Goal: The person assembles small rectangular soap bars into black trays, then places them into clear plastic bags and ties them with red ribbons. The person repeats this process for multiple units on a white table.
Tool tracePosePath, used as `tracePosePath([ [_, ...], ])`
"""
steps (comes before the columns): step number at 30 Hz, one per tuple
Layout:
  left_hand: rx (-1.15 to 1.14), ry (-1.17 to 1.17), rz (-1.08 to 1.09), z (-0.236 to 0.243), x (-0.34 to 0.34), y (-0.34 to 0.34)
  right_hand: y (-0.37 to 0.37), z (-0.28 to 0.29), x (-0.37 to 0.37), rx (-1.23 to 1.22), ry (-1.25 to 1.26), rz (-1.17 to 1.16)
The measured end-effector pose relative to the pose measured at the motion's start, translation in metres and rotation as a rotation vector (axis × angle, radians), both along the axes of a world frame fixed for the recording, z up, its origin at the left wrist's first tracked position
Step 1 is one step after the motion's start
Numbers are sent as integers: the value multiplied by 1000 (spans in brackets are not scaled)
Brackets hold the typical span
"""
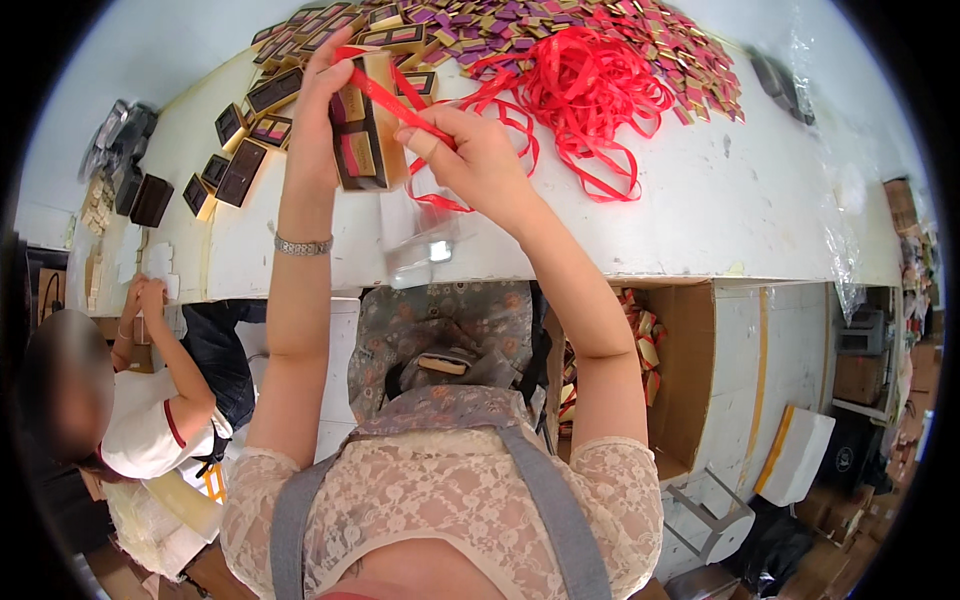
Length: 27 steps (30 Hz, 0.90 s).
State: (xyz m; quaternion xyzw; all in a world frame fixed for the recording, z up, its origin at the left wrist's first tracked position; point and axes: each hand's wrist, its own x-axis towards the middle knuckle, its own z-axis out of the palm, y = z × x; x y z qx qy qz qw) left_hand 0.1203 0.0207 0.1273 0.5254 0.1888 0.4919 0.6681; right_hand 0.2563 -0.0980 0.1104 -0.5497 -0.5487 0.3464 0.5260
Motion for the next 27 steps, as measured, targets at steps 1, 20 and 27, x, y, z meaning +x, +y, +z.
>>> tracePosePath([
  [1,-94,-117,-59,-6,-3,1,1,-5,-2,185,-117,55],
  [20,-61,-216,132,-6,-58,-53,-2,-57,-51,336,699,478],
  [27,-27,-163,-62,0,-74,-46,-12,-37,-27,400,385,511],
])
